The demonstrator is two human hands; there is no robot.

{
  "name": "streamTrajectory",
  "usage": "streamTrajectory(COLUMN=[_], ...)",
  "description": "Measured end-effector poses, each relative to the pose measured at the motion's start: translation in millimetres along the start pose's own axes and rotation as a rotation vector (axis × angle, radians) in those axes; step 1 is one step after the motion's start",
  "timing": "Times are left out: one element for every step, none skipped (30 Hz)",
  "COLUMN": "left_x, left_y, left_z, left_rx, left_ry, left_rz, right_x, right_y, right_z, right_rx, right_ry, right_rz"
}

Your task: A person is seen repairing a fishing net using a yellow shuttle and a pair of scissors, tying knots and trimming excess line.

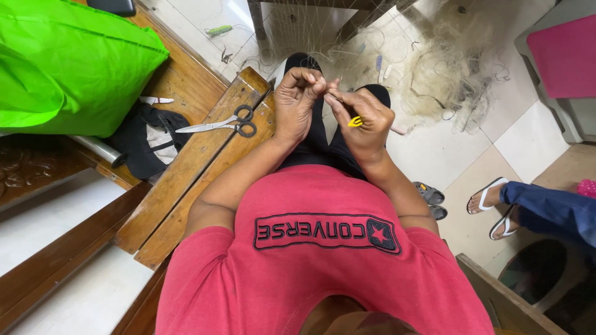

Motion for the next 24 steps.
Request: streamTrajectory(left_x=[4.5,4.9,6.3,8.3,5.7,4.4,3.0,1.8,2.6,2.5,2.3,3.1,3.5,2.6,2.1,1.4,1.3,1.7,2.2,4.1,7.5,11.0,9.4,7.5], left_y=[4.9,5.1,5.2,4.8,3.5,0.7,-2.2,-0.4,-2.4,-3.8,-0.8,-2.9,-5.1,-4.4,-4.9,-5.2,-4.8,-4.6,-4.5,-2.9,-1.1,0.6,-2.0,-4.3], left_z=[0.5,-0.1,-0.8,-1.3,-2.1,-2.8,-3.7,-6.0,-8.6,-11.3,-11.7,-14.2,-17.2,-18.0,-19.2,-20.5,-21.7,-22.2,-22.5,-22.3,-22.1,-21.9,-21.2,-21.0], left_rx=[0.001,-0.004,-0.008,-0.010,-0.013,-0.006,0.001,-0.002,0.050,0.101,0.097,0.160,0.223,0.220,0.231,0.242,0.239,0.235,0.231,0.233,0.229,0.225,0.226,0.222], left_ry=[0.015,0.015,0.027,0.040,0.041,0.050,0.058,0.057,0.088,0.116,0.113,0.136,0.158,0.155,0.162,0.168,0.166,0.171,0.176,0.175,0.193,0.210,0.209,0.202], left_rz=[-0.010,-0.009,-0.023,-0.038,-0.038,-0.044,-0.050,-0.053,-0.105,-0.155,-0.157,-0.212,-0.268,-0.269,-0.272,-0.274,-0.274,-0.279,-0.284,-0.285,-0.265,-0.247,-0.248,-0.249], right_x=[0.1,-0.7,-2.5,-4.2,-4.6,-5.0,-5.3,-6.6,-6.1,-5.7,-2.5,4.6,11.7,10.0,11.9,14.0,12.5,13.1,13.8,15.5,18.4,21.3,22.7,23.8], right_y=[0.3,0.4,1.0,2.3,0.9,1.3,1.6,2.3,4.4,5.6,4.9,4.2,3.3,2.3,0.6,-1.3,-1.9,-1.2,-0.5,0.9,2.2,3.5,3.9,4.0], right_z=[1.2,0.7,0.1,-0.5,-0.3,0.4,0.9,0.4,-0.4,-0.9,2.6,5.2,7.6,6.4,4.8,2.8,1.0,-0.9,-2.7,-2.3,-2.1,-1.8,-1.1,-0.5], right_rx=[0.006,0.009,0.004,-0.002,0.000,-0.007,-0.015,-0.011,-0.029,-0.046,-0.041,-0.028,-0.015,-0.011,-0.003,0.004,0.007,-0.016,-0.040,-0.041,-0.048,-0.055,-0.055,-0.045], right_ry=[-0.037,-0.039,-0.052,-0.065,-0.067,-0.067,-0.067,-0.066,-0.041,-0.015,-0.014,0.031,0.077,0.078,0.130,0.182,0.183,0.214,0.246,0.247,0.265,0.284,0.285,0.282], right_rz=[0.053,0.056,0.076,0.095,0.095,0.093,0.092,0.091,0.067,0.045,0.047,-0.001,-0.050,-0.048,-0.114,-0.179,-0.178,-0.227,-0.276,-0.277,-0.323,-0.369,-0.370,-0.369])
Point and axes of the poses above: each hand's wrist, its own z-axis towards the middle knuckle, its own y-axis out of the back of the hand, x = y × z, the point moved 7 cm from there along z, towards the middle knuckle, and after that the axes turned 1 degree about x, right-handed, at the moved point
